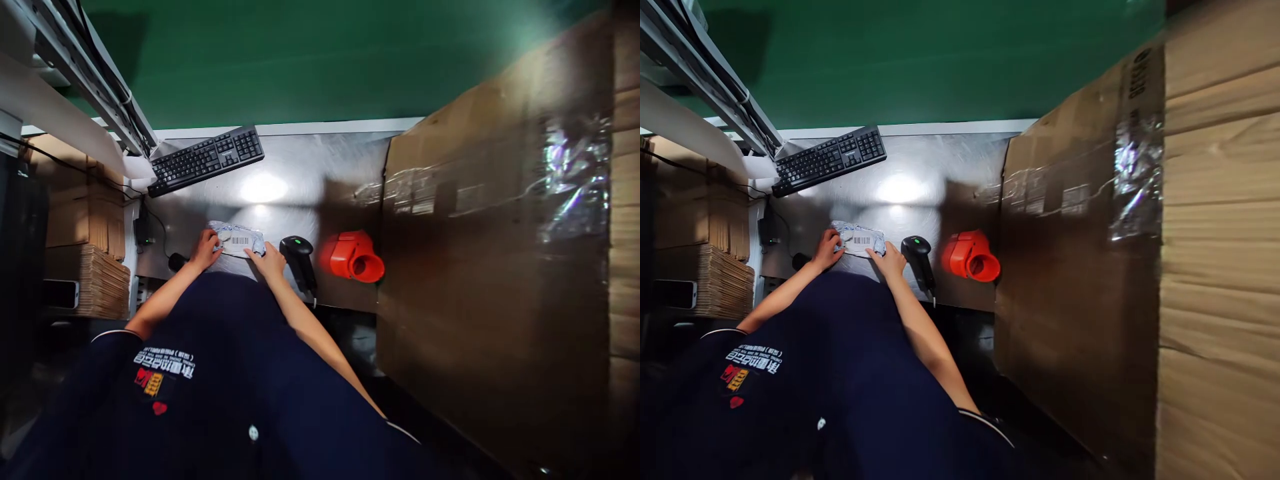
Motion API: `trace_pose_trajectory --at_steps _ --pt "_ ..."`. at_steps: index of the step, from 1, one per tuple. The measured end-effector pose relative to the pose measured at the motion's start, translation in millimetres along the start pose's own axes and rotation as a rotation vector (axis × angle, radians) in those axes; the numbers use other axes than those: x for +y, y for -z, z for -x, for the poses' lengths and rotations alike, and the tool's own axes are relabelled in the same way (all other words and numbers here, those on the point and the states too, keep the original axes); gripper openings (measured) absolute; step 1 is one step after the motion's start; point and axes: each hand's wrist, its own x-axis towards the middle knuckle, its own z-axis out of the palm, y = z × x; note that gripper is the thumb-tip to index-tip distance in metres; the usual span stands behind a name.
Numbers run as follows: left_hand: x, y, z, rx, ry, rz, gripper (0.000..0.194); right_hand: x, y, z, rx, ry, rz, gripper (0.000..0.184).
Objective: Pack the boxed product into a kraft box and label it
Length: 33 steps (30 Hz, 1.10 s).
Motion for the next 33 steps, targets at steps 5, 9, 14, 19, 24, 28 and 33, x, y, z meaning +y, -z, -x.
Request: trace_pose_trajectory --at_steps 5,9,14,19,24,28,33 --pt "7 -2.0 -4 0.048 -0.002 -0.049 0.022 -1 2 0 0.000 -0.009 -0.018 0.043" --pt "18 -3.1 -16 0.008 0.022 -0.279 0.025 0 -1 -1 0.017 -0.002 -0.032 0.040" --pt "22 -4.5 -22 -0.015 0.007 -0.389 0.016 3 -5 -2 0.041 0.006 -0.021 0.039" --pt "15 -10.3 -19 0.021 -0.040 -0.403 0.008 5 -7 -3 0.048 0.030 -0.025 0.040" --pt "10 -17.9 -20 0.090 -0.059 -0.321 0.010 5 -9 -3 0.042 0.015 -0.035 0.041" --pt "6 -18.8 -21 0.133 0.001 -0.187 0.017 1 -9 -3 0.049 -0.023 -0.091 0.043" --pt "2 -16.4 -17 0.176 0.021 -0.080 0.015 1 -11 0 0.052 -0.044 -0.128 0.055"
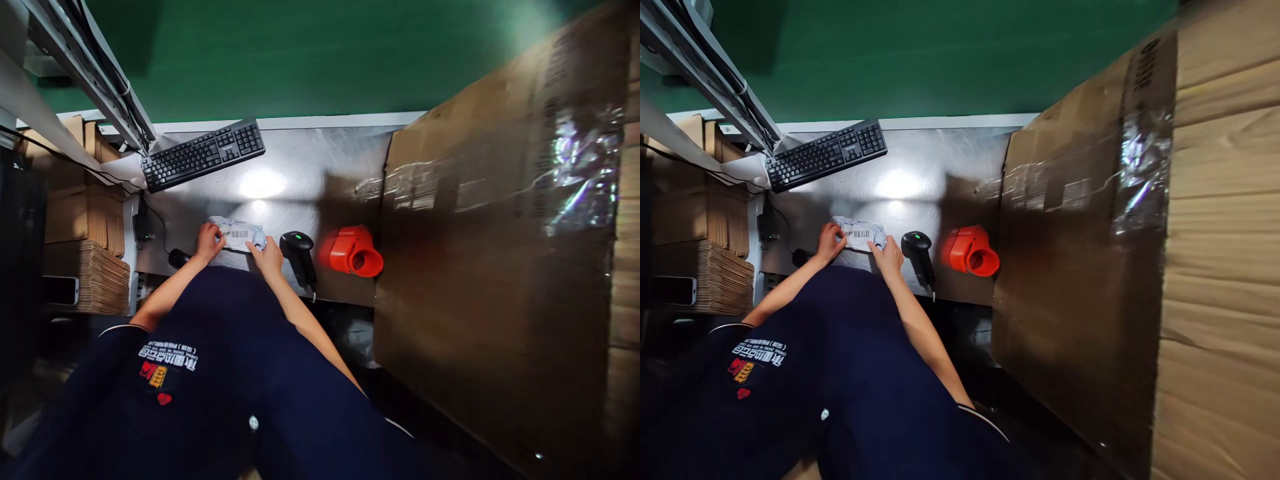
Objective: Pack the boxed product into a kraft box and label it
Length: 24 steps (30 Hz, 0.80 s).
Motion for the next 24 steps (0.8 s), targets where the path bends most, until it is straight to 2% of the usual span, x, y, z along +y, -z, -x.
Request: trace_pose_trajectory --at_steps 3,5,8,10,12,17,21,24 --pt "-5 -0.2 5 0.003 -0.067 0.033 0.014 2 0 2 0.131 0.193 0.033 0.072" --pt "-8 -1.5 8 -0.004 -0.104 0.050 0.015 0 -1 1 0.167 0.436 0.116 0.064" --pt "-13 -4.3 9 -0.004 -0.112 0.072 0.021 -7 -6 -1 -0.020 0.796 0.251 0.051" --pt "-15 -6.3 7 0.001 -0.125 0.083 0.028 -11 -10 -3 -0.134 0.903 0.304 0.052" --pt "-16 -8.2 5 0.011 -0.132 0.079 0.031 -11 -13 -4 -0.148 0.905 0.323 0.052" --pt "-14 -11.7 1 0.043 -0.123 0.046 0.022 -6 -16 -3 -0.108 0.883 0.316 0.050" --pt "-12 -10.5 3 0.018 -0.138 0.036 0.016 -6 -14 -2 -0.088 0.889 0.315 0.047" --pt "-14 -7.5 5 -0.017 -0.145 0.010 0.018 -7 -12 -2 -0.095 0.873 0.320 0.048"
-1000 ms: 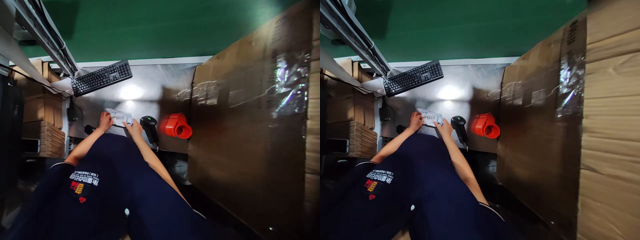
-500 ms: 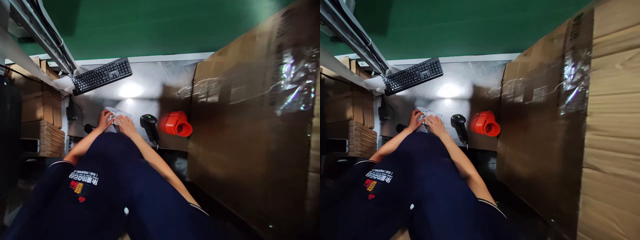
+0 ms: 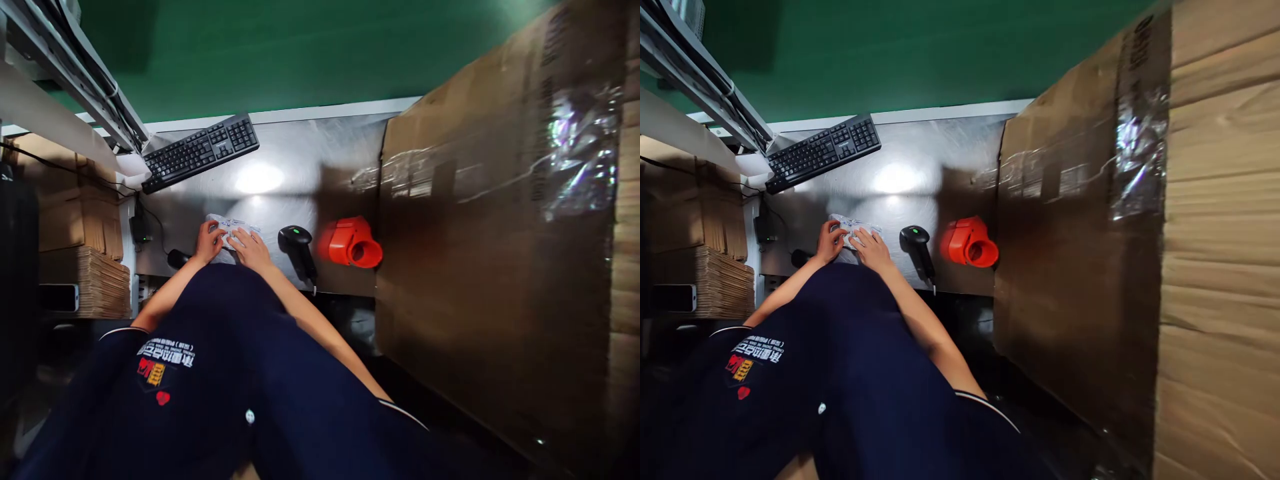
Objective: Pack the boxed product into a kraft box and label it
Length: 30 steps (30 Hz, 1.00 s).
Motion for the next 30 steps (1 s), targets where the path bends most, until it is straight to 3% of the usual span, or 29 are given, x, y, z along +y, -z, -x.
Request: trace_pose_trajectory --at_steps 7,18,25,30 --pt "-8 9.6 5 -0.088 -0.032 -0.075 0.027 2 0 7 -0.004 -0.052 -0.018 0.052" --pt "-8 5.6 0 -0.039 -0.016 -0.123 0.024 6 4 10 0.011 -0.170 -0.034 0.045" --pt "-2 26.0 -7 -0.187 -0.093 -0.190 0.031 5 15 6 0.004 -0.166 -0.009 0.050" --pt "-1 44.1 -19 -0.372 -0.270 -0.295 0.041 9 17 5 0.025 -0.169 0.017 0.053"
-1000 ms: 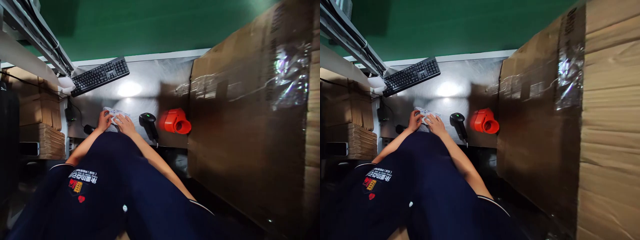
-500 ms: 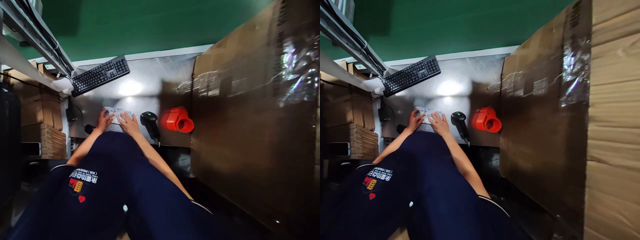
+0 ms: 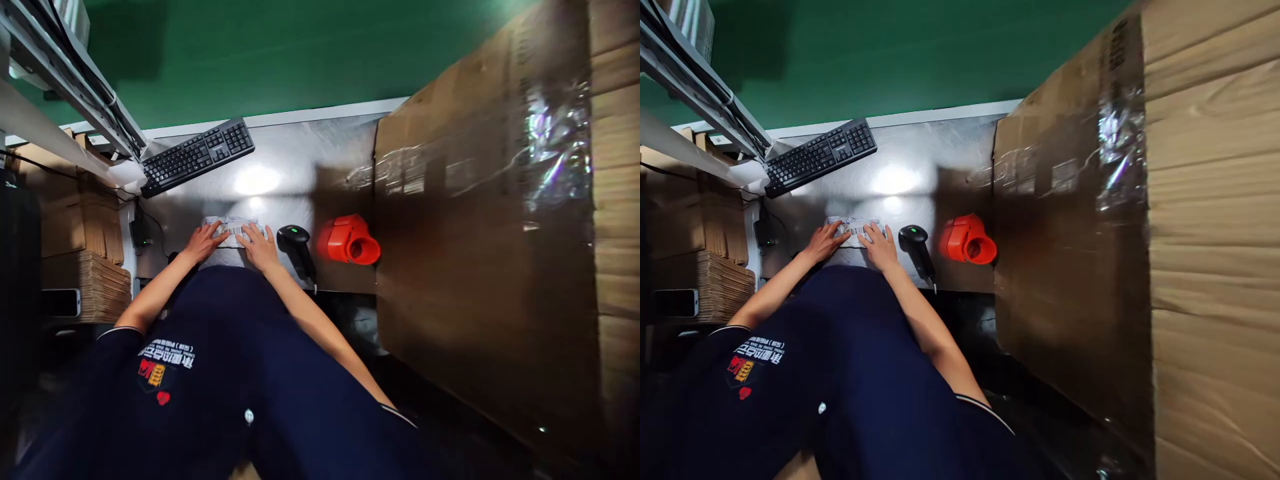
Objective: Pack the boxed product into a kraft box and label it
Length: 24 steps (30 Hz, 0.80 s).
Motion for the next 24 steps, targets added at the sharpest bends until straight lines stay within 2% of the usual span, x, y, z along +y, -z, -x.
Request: trace_pose_trajectory --at_steps 5,8,12,14,16,18,20,21,22,24 --pt "-12 8.0 -12 -0.078 -0.053 0.023 0.018 0 -2 -3 0.011 -0.005 -0.007 0.055" --pt "-15 6.4 -15 -0.082 -0.038 0.044 0.016 -2 0 -9 -0.010 -0.008 -0.008 0.054" --pt "-18 2.7 -7 0.009 -0.002 0.122 0.014 -5 6 -16 -0.030 -0.012 -0.013 0.054" --pt "-19 0.8 1 0.043 0.013 0.171 0.017 -5 9 -10 -0.027 -0.007 -0.020 0.053" --pt "-18 -1.8 10 0.043 0.019 0.188 0.024 -2 14 6 0.039 -0.037 -0.026 0.051" --pt "-16 -5.1 16 0.048 0.033 0.193 0.029 4 19 32 0.209 -0.187 -0.037 0.051" --pt "-13 -8.5 18 0.069 0.053 0.199 0.026 16 27 59 0.411 -0.460 -0.064 0.061" --pt "-11 -9.9 17 0.082 0.063 0.204 0.024 23 30 70 0.470 -0.603 -0.091 0.071" --pt "-10 -11.2 16 0.092 0.072 0.213 0.022 30 33 78 0.479 -0.723 -0.137 0.081" --pt "-9 -13.5 13 0.096 0.087 0.236 0.021 43 39 82 0.365 -0.873 -0.264 0.090"
